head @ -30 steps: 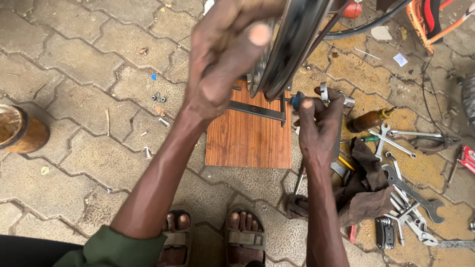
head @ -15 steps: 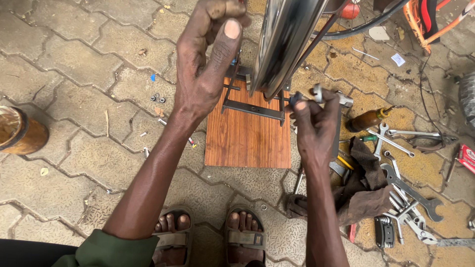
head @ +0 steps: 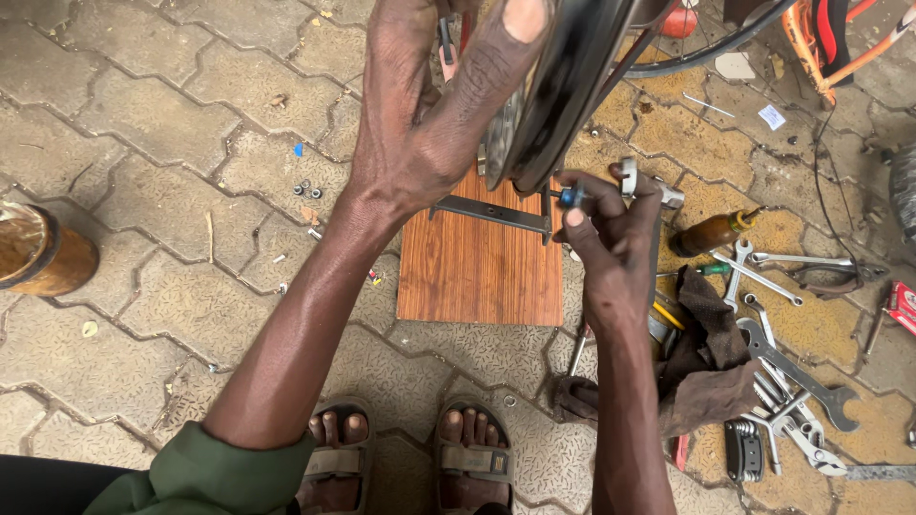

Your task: The person works on a bicycle wheel mounted on a repair stand, using a small hand tool to turn fittings on the wheel hub and rim while steadying the wheel with the other hand. They repeatedly reposition around the wheel and pick up the tool from the ground between adjustments.

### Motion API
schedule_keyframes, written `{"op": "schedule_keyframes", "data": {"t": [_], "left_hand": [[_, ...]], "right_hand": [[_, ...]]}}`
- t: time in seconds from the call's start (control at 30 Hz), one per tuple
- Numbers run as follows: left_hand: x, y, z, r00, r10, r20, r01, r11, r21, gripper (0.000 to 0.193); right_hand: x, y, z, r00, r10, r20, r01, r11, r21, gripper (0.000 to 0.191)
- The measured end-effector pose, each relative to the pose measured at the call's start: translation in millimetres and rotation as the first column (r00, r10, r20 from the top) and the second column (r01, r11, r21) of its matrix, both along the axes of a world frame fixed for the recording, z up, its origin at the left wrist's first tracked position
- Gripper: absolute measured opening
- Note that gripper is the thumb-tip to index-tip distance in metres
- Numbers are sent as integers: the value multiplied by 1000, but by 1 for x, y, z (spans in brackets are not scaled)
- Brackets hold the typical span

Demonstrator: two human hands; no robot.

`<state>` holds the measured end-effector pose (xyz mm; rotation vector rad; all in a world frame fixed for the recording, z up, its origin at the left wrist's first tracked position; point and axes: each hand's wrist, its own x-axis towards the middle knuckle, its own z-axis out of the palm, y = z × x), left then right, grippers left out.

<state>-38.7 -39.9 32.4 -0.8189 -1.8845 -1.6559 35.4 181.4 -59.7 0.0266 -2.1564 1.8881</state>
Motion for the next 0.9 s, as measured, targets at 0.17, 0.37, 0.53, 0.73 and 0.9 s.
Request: {"op": "schedule_keyframes", "data": {"t": [0.17,0.37,0.53,0.73,0.9], "left_hand": [[7,3,7,993,111,-45,-116,985,-130,43],[10,7,10,1000,-5,-11,4,997,-79,37],[7,6,2,989,-132,-66,127,989,-76,39],[8,-5,-5,989,-132,-61,119,976,-183,48],[14,0,-1,988,-154,19,155,981,-116,50]], "right_hand": [[0,-1,-2,973,-140,185,115,984,139,52],[3,-3,-4,998,-53,35,52,998,27,51],[-1,-6,-1,992,-121,28,123,989,-85,43],[3,-7,1,998,-47,-47,40,991,-128,37],[2,-9,5,997,-75,9,75,985,-154,35]]}}
